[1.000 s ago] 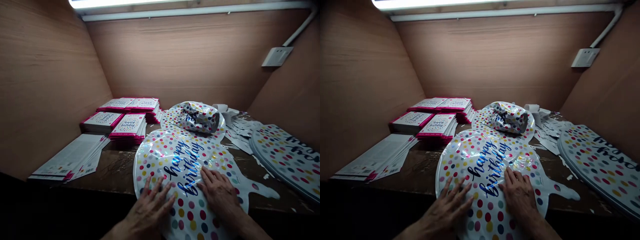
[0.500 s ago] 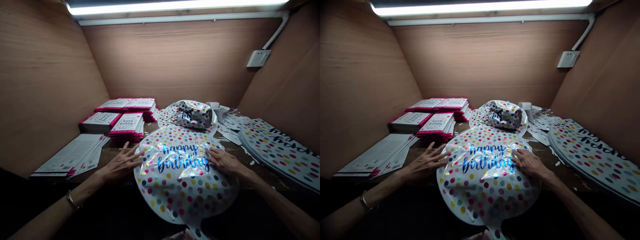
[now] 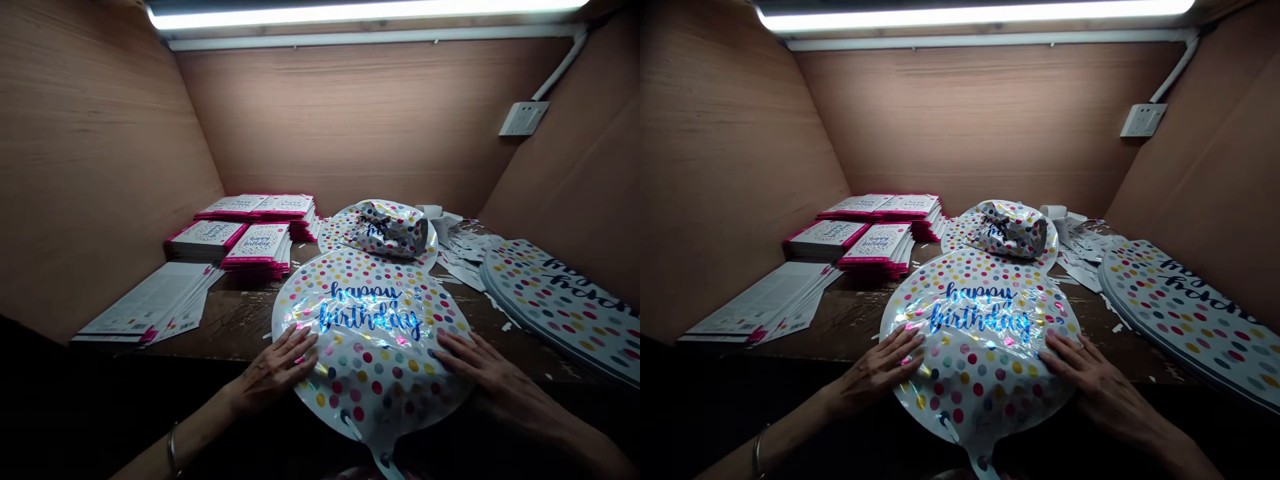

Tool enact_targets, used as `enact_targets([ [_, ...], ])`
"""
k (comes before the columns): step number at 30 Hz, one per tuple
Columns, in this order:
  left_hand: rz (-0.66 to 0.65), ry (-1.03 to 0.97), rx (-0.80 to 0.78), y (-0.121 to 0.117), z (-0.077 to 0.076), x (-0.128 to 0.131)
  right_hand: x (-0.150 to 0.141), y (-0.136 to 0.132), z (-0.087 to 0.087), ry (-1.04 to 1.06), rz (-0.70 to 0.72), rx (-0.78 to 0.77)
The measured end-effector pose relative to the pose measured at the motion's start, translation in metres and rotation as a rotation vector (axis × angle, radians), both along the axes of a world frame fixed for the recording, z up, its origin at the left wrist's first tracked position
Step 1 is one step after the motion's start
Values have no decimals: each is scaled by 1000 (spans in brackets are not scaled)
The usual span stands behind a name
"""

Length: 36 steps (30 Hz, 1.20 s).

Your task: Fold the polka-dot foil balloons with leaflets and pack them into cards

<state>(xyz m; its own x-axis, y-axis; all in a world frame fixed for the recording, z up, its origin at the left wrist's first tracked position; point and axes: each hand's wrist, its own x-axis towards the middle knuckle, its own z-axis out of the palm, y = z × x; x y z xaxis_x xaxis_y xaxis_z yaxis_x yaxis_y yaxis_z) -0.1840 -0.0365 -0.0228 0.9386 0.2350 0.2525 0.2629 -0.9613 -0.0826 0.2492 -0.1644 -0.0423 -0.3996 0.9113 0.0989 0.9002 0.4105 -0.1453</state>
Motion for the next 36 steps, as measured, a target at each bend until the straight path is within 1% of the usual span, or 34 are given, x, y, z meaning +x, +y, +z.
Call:
enact_targets([
  [2,-4,6,-86,-2,0,-1,0,-3,-14,35,-14,92],
  [3,1,3,-150,-3,2,-1,-1,-3,-19,69,-16,115],
  [5,34,-32,-335,-3,7,-1,0,1,-22,167,-27,94],
  [6,73,-67,-462,0,11,0,0,5,-21,233,-53,59],
  [7,143,-112,-610,4,16,2,2,10,-17,309,-107,15],
  [8,261,-173,-765,10,22,5,3,16,-11,386,-185,-32],
  [9,408,-240,-905,18,28,8,3,24,-5,450,-272,-75],
  [10,558,-302,-1015,28,33,13,3,33,2,488,-355,-120],
  [11,687,-350,-1091,39,38,19,2,44,8,481,-433,-172],
  [12,782,-380,-1137,52,41,26,-1,55,13,439,-498,-225],
  [13,839,-394,-1163,64,43,33,-4,66,17,377,-553,-268],
  [16,905,-376,-1220,95,43,49,-16,94,21,207,-701,-336],
  [18,942,-376,-1244,106,40,53,-22,103,18,173,-754,-332],
  [20,952,-394,-1257,108,36,49,-24,106,15,157,-787,-333],
  [23,923,-441,-1253,99,31,33,-23,101,15,146,-834,-334],
  [25,906,-480,-1208,90,26,21,-20,94,17,183,-814,-338],
  [28,932,-530,-1078,77,18,13,-13,77,18,404,-654,-294],
  [30,967,-546,-973,71,12,14,-7,63,13,579,-608,-212],
  [33,1016,-532,-796,68,7,22,-2,49,0,701,-667,-39],
  [35,1042,-475,-674,67,6,27,-4,46,-9,655,-720,82],
  [36,1056,-427,-617,67,6,30,-6,47,-12,578,-757,132],
])
